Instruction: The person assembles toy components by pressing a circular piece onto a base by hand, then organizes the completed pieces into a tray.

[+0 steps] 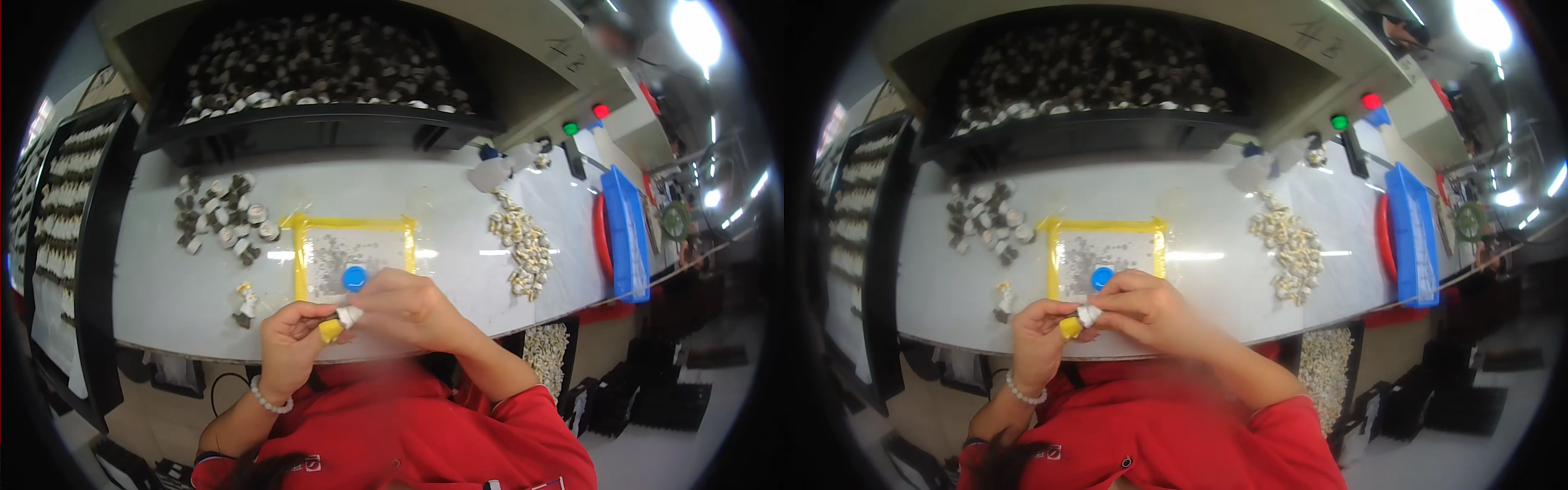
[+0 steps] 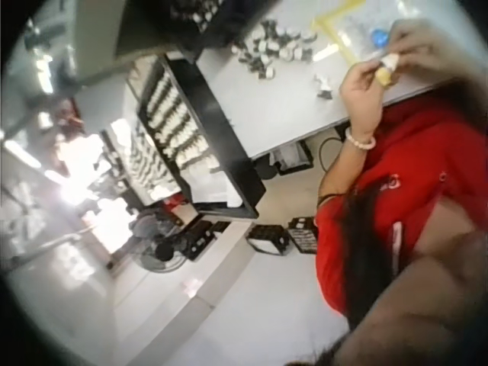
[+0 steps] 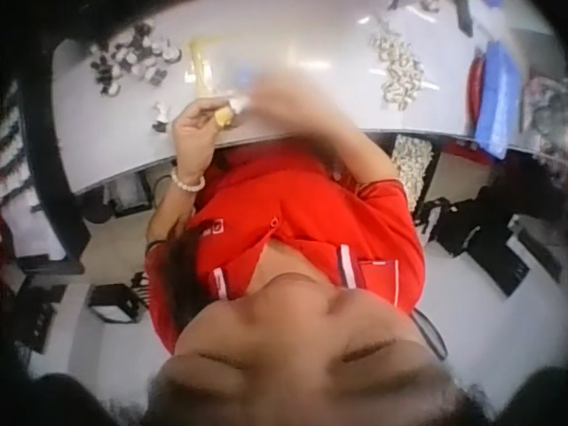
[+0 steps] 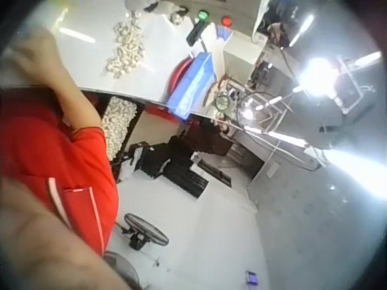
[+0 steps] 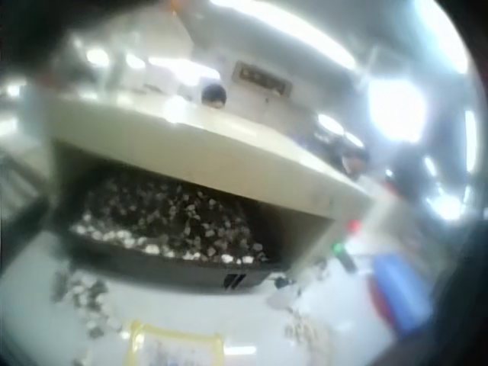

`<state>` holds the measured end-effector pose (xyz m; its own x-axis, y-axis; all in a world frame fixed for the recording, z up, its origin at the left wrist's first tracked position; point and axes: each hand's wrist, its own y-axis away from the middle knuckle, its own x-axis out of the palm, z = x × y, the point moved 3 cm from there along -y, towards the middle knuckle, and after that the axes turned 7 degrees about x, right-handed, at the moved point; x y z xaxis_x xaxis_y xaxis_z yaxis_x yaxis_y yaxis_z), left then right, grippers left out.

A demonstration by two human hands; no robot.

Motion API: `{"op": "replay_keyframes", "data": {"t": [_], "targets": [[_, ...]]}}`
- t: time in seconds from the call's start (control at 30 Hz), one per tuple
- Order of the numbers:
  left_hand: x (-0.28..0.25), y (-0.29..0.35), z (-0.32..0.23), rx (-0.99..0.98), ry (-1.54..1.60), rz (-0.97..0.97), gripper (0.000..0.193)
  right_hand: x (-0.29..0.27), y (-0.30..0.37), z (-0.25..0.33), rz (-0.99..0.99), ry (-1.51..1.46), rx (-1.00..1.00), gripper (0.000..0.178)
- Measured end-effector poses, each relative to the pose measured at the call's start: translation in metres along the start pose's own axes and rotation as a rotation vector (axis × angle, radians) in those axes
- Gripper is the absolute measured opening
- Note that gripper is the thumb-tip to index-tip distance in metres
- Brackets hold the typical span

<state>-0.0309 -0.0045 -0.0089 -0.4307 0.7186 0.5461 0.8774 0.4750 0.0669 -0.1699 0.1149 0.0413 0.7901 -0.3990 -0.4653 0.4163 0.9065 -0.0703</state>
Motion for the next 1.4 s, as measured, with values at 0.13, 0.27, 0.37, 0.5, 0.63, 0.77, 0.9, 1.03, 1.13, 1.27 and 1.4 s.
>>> {"op": "replay_keyframes", "data": {"t": [0.13, 0.27, 0.37, 0.5, 0.63, 0.77, 0.9, 1.03, 1.13, 1.27, 1.4], "targets": [[-0.004, 0.007, -0.013, -0.105, -0.056, 0.05, 0.018, -0.02, 0.004, -0.003, 0.059, 0.05, 0.011, 0.026], [-0.047, 0.018, -0.062, 0.502, -0.556, -0.145, 0.025, -0.085, 0.017, -0.018, -0.348, 0.6, 0.12, 0.017], [-0.079, 0.025, -0.078, 0.609, -0.969, -0.324, 0.025, -0.127, 0.03, -0.044, -0.683, 0.971, 0.297, 0.015], [-0.081, 0.022, -0.08, 0.582, -1.205, -0.327, 0.026, -0.141, 0.039, -0.061, -0.636, 1.071, 0.338, 0.015], [-0.069, 0.02, -0.076, 0.607, -1.282, -0.2, 0.031, -0.121, 0.029, -0.058, -0.588, 1.045, 0.253, 0.013], [-0.065, 0.02, -0.079, 0.652, -1.325, -0.107, 0.028, -0.087, 0.022, -0.042, -0.588, 0.819, 0.187, 0.012], [-0.065, 0.016, -0.084, 0.685, -1.32, -0.094, 0.025, -0.047, 0.014, -0.015, -0.411, 0.789, -0.022, 0.017], [-0.061, -0.009, -0.094, 0.698, -1.355, -0.152, 0.025, -0.025, 0.015, -0.016, -0.313, 0.839, -0.199, 0.023], [-0.054, -0.033, -0.096, 0.549, -1.383, -0.037, 0.027, -0.02, 0.02, -0.013, -0.291, 0.864, -0.283, 0.026], [-0.042, -0.052, -0.091, 0.455, -1.457, 0.068, 0.024, -0.02, 0.028, -0.022, -0.315, 0.773, -0.233, 0.026], [-0.041, -0.063, -0.088, 0.43, -1.557, 0.069, 0.021, -0.024, 0.031, -0.021, -0.289, 0.702, -0.15, 0.028]]}}
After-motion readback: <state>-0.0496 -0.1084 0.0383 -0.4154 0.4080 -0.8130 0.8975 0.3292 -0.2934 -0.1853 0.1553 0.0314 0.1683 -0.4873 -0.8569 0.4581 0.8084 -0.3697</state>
